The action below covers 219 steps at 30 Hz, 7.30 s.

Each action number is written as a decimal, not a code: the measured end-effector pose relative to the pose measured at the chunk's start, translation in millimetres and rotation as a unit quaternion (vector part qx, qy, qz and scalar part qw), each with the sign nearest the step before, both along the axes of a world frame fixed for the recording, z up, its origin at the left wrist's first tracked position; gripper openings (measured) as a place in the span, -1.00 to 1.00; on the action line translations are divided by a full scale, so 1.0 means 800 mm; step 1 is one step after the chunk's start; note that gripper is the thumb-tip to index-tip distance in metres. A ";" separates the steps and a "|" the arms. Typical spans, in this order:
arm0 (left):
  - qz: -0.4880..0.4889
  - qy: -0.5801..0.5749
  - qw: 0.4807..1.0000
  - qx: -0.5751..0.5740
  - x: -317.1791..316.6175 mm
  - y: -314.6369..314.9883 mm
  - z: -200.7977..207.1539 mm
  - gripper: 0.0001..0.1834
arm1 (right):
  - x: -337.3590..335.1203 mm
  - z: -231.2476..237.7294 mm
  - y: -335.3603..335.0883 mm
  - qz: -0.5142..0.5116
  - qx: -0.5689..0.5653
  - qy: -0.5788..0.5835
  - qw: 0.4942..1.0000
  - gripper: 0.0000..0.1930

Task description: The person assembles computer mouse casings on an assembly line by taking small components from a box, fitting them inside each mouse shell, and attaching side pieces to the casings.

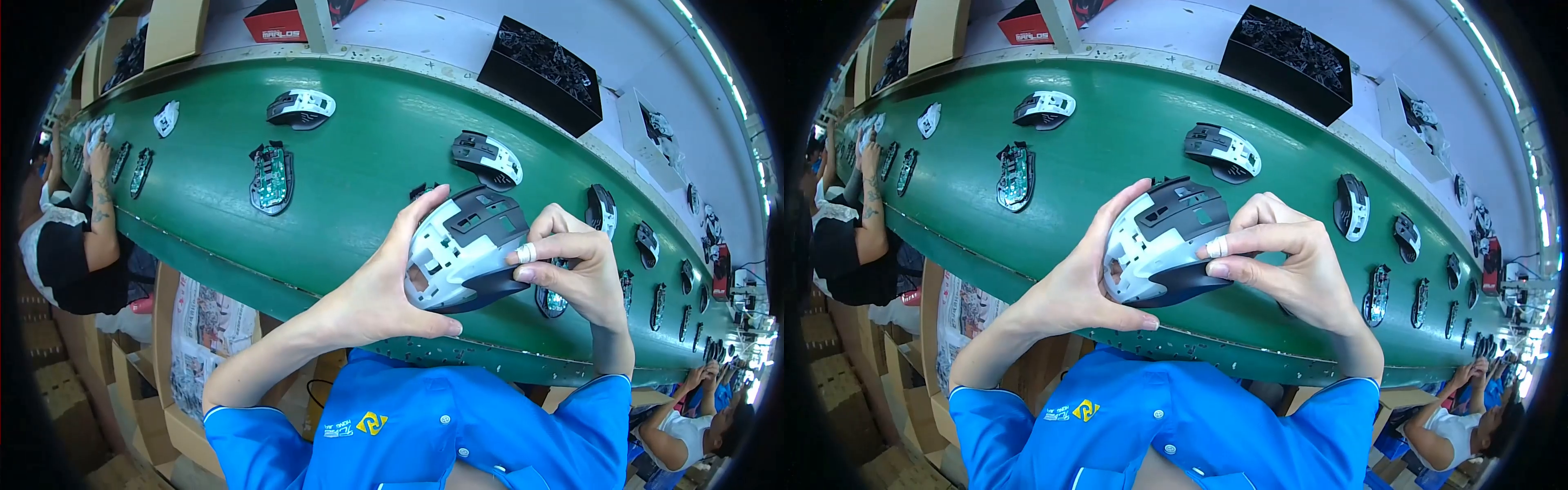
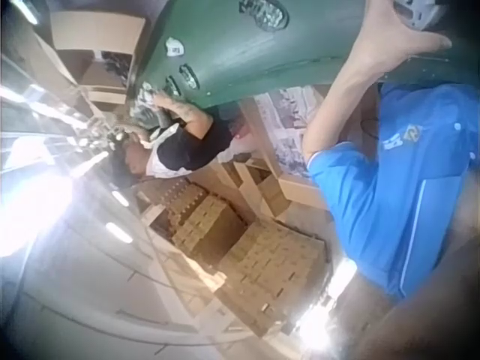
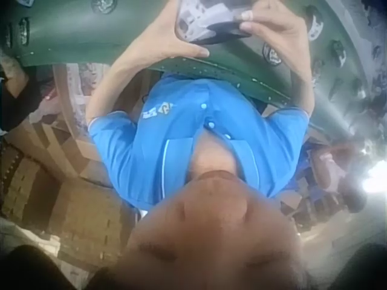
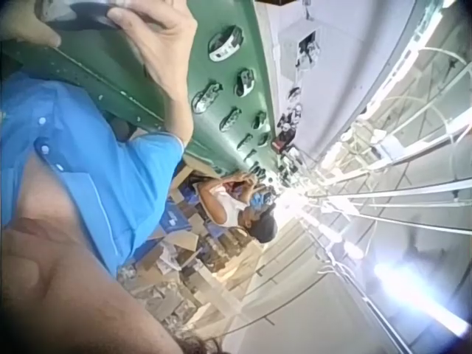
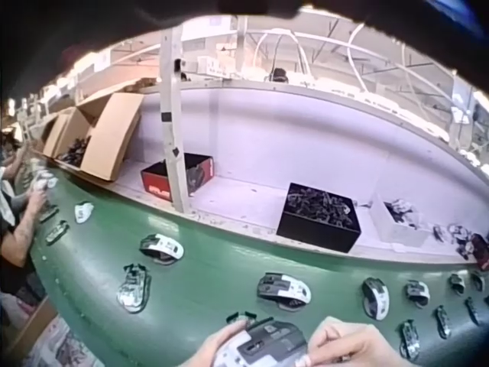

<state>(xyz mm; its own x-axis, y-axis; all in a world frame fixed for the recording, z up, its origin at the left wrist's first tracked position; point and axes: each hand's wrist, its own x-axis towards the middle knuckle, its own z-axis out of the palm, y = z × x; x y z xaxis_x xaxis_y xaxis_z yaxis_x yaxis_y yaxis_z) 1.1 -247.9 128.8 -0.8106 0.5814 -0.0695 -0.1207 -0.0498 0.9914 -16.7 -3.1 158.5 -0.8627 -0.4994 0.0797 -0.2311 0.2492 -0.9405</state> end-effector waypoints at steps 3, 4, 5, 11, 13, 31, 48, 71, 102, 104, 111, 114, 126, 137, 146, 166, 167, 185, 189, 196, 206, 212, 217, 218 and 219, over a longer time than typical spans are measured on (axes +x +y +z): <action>0.018 0.030 0.999 -0.016 0.002 -0.001 -0.002 0.21 | 0.004 0.003 -0.005 -0.002 -0.003 0.007 1.000 -0.74; 0.019 0.029 0.999 -0.016 0.004 -0.001 -0.002 0.21 | 0.004 0.003 -0.006 -0.001 -0.003 0.007 1.000 -0.74; 0.025 0.034 0.998 -0.037 0.005 -0.002 0.000 0.19 | 0.005 0.002 -0.008 -0.002 -0.001 0.031 1.000 -0.73; 0.041 -0.045 0.998 -0.031 0.016 0.000 0.004 0.05 | 0.006 0.000 -0.013 -0.004 -0.009 0.087 0.996 -0.69; 0.038 -0.071 0.996 -0.039 0.016 -0.001 0.005 0.04 | 0.005 -0.005 -0.011 -0.017 -0.014 0.076 0.997 -0.69; 0.056 -0.034 0.998 -0.013 0.024 0.003 0.007 0.01 | 0.010 -0.016 0.009 0.008 -0.117 0.126 0.985 -0.75; 0.053 0.092 0.988 -0.111 0.024 0.002 0.014 0.01 | 0.005 -0.020 0.012 0.005 -0.085 0.129 0.988 -0.73; 0.105 0.289 0.937 -0.163 0.014 0.009 -0.001 -0.14 | -0.013 -0.074 -0.008 0.097 -0.309 -0.258 0.910 0.08; 0.164 -0.298 0.921 0.191 -0.031 -0.066 -0.025 -0.28 | -0.342 -0.042 0.162 -0.253 0.102 0.019 0.962 -0.68; 0.172 -0.302 0.917 0.197 -0.039 -0.073 -0.021 -0.31 | -0.350 -0.050 0.149 -0.247 0.252 0.136 0.926 -0.76; 0.179 -0.307 0.909 0.217 -0.059 -0.077 -0.017 -0.32 | -0.379 -0.061 0.143 -0.216 0.335 0.197 0.896 -0.77; 0.175 -0.311 0.908 0.217 -0.066 -0.076 -0.018 -0.31 | -0.374 -0.068 0.121 -0.184 0.389 0.305 0.849 -0.75; 0.201 -0.329 0.884 0.266 -0.067 -0.070 -0.004 -0.31 | -0.348 -0.017 0.138 -0.264 -0.025 0.004 0.964 -0.60; 0.027 -0.331 0.925 0.182 -0.044 -0.036 -0.009 -0.25 | -0.091 0.045 -0.029 0.025 0.059 -0.059 0.996 -0.79; -0.011 -0.346 0.935 0.080 -0.006 -0.011 0.007 -0.42 | -0.019 0.026 -0.046 0.126 0.138 0.291 0.938 -0.77; -0.044 -0.147 0.988 -0.032 0.008 0.000 0.002 -0.51 | 0.018 0.046 -0.048 0.121 0.314 0.363 0.869 -0.77; -0.023 -0.096 0.994 -0.045 0.010 0.001 0.003 -0.54 | 0.019 0.041 -0.050 0.070 0.291 0.326 0.897 -0.72; 0.128 0.165 0.975 -0.079 0.009 -0.004 -0.001 -0.70 | 0.021 0.029 -0.073 -0.018 0.181 0.163 0.970 -0.45; 0.131 0.156 0.976 -0.079 0.011 -0.003 0.007 -0.70 | 0.024 0.014 -0.073 -0.064 0.166 0.188 0.966 -0.46; 0.150 0.178 0.969 -0.087 0.006 -0.009 -0.002 -0.75 | 0.029 0.017 -0.084 -0.095 0.162 0.192 0.963 -0.37; 0.207 0.168 0.963 -0.037 0.000 -0.005 -0.007 -0.73 | 0.047 -0.046 -0.117 -0.185 0.013 0.094 0.978 -0.11; 0.200 0.223 0.953 -0.053 0.000 -0.009 -0.005 -0.74 | 0.046 -0.051 -0.121 -0.202 0.031 0.144 0.968 -0.18; 0.153 0.240 0.958 -0.032 0.002 -0.018 -0.005 -0.64 | 0.038 -0.057 -0.118 -0.205 -0.020 0.204 0.957 -0.29; 0.131 0.240 0.962 -0.027 0.003 -0.020 -0.001 -0.60 | 0.040 -0.052 -0.115 -0.208 -0.059 0.142 0.966 -0.31; 0.136 0.234 0.962 -0.019 0.006 -0.022 0.001 -0.48 | 0.040 -0.049 -0.109 -0.188 -0.049 0.129 0.972 -0.33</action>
<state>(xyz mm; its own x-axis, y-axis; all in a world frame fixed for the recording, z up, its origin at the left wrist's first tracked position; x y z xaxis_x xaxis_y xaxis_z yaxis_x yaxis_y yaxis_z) 6.1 -265.3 129.5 -0.8800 0.3473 0.3238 0.3528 0.0216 0.9355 15.6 -90.6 119.5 -0.9280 -0.1311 0.3488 -0.3720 0.2746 -0.8867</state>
